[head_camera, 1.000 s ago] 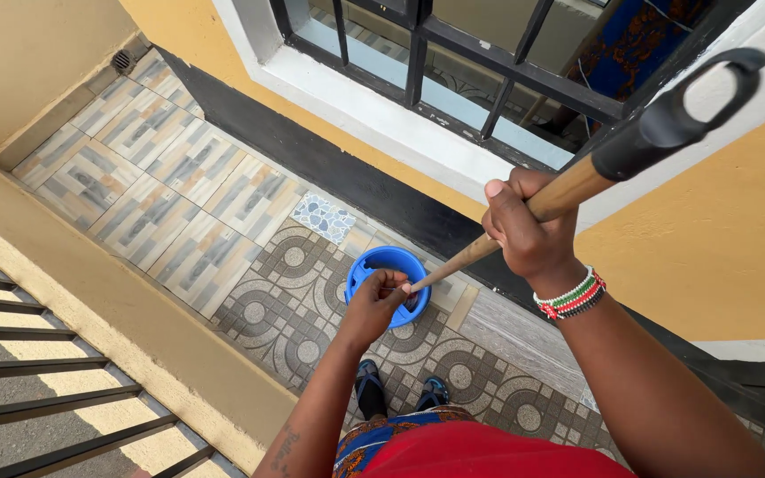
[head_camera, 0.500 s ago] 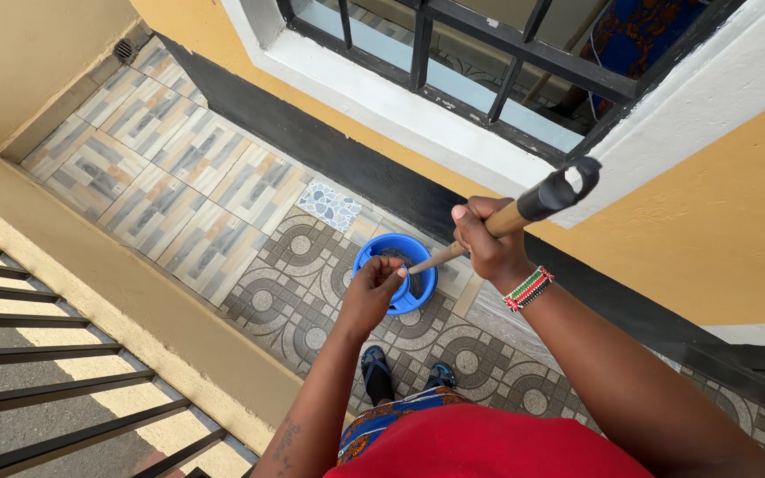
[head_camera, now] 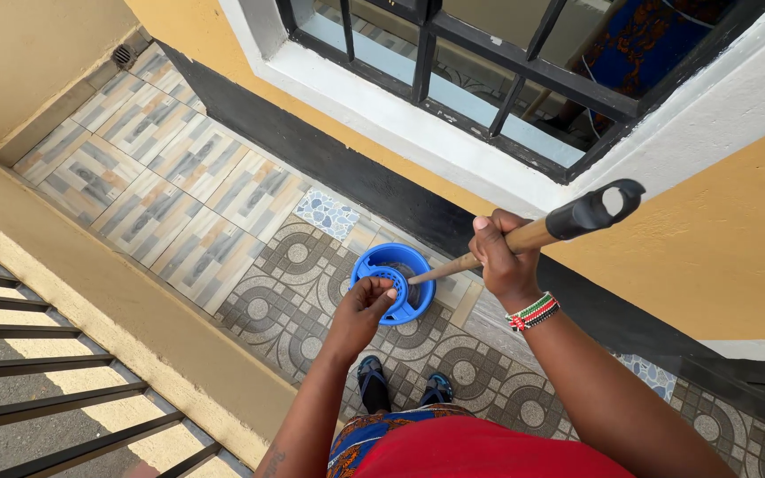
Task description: The person mops a tiled balcony floor using a mop and a bucket of water. They dip the mop into the bucket, wring it out, and scrub the tiles around a bicycle.
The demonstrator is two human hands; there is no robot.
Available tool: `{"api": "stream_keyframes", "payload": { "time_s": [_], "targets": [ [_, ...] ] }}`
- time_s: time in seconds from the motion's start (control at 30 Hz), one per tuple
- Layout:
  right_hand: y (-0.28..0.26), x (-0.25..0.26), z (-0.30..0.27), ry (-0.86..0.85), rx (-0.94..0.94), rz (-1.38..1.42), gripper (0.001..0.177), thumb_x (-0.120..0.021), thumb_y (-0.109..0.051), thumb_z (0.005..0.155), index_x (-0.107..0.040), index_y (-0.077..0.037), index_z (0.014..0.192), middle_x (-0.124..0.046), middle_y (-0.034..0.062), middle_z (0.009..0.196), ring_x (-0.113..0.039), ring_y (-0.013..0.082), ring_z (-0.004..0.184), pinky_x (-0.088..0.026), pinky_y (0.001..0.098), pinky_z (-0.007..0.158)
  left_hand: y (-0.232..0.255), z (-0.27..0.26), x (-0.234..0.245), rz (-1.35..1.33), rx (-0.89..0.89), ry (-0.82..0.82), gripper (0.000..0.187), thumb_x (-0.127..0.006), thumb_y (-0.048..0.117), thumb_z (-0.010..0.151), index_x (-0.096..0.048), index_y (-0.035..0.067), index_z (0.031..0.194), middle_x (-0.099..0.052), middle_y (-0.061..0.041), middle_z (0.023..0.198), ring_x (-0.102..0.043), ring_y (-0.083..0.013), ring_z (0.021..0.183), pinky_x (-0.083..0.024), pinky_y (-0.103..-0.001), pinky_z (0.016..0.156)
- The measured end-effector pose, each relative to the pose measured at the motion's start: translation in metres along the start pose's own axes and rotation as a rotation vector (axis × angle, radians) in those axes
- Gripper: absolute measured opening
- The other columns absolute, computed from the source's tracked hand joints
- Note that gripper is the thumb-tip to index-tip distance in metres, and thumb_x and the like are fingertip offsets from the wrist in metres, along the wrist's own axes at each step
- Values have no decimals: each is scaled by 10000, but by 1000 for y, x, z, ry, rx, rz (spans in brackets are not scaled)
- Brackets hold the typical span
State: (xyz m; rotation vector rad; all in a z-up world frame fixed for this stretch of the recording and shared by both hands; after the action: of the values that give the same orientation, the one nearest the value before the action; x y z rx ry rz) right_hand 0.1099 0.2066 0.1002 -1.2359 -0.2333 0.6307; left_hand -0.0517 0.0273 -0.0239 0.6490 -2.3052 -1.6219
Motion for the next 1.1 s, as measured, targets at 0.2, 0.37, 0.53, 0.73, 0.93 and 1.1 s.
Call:
{"api": "stream_keyframes", "payload": {
  "time_s": [0.2, 0.37, 0.53, 0.73, 0.93, 1.1],
  "targets": [
    [8, 6, 14, 65, -14, 35, 476, -627, -138, 1030, -321, -152, 666, -341, -53, 565, -318, 48, 493, -326, 267, 481, -18, 9, 21, -6, 25, 48, 237, -679, 175, 957, -668, 25, 1140, -686, -21, 944, -622, -94, 855, -505, -268, 786],
    [19, -6, 17, 67, 0, -16, 472, -627, -145, 1023, -337, -152, 650, -351, -47, 551, -357, 59, 477, -352, 268, 481, -30, 22, 36, -76, 2, 31, 238, -669, 163, 959, -655, 17, 1147, -691, -19, 952, -641, -91, 878, -514, -262, 807],
    [39, -19, 19, 96, -70, -12, 453, -631, -151, 1007, -345, -156, 656, -368, -39, 545, -359, 62, 483, -380, 272, 508, -23, 35, 41, -114, -28, -2, 234, -667, 163, 966, -651, 4, 1136, -701, -22, 974, -654, -91, 895, -517, -258, 823],
    [69, -22, 28, 31, -141, -65, 453, -631, -159, 1006, -366, -143, 639, -393, -36, 550, -393, 66, 507, -391, 274, 515, -12, 38, 42, -115, -28, 59, 221, -666, 166, 964, -653, 16, 1125, -700, -36, 956, -666, -102, 892, -530, -268, 829],
    [115, -11, 14, -119, -173, -120, 444, -630, -154, 986, -405, -110, 605, -432, -34, 543, -393, 55, 507, -352, 277, 486, -16, 41, 24, -115, -51, 172, 219, -668, 163, 965, -655, 13, 1124, -697, -34, 959, -658, -108, 895, -522, -272, 829],
    [106, 9, 19, -383, -111, -349, 479, -642, -153, 962, -406, -75, 552, -412, 2, 515, -359, 80, 496, -321, 296, 469, -14, 36, -16, -149, -20, 275, 229, -666, 173, 962, -653, 18, 1129, -698, -36, 963, -662, -104, 908, -526, -267, 847]
  ]
}}
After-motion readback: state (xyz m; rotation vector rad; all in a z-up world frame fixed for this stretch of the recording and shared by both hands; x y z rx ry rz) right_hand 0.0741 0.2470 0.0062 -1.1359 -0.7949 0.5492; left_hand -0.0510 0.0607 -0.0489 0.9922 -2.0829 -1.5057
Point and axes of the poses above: each hand's wrist, its own z-axis towards the middle knuckle, its own x-axis out of the back of the hand, y = z × x, the point moved 7 cm from there along z, towards the middle knuckle
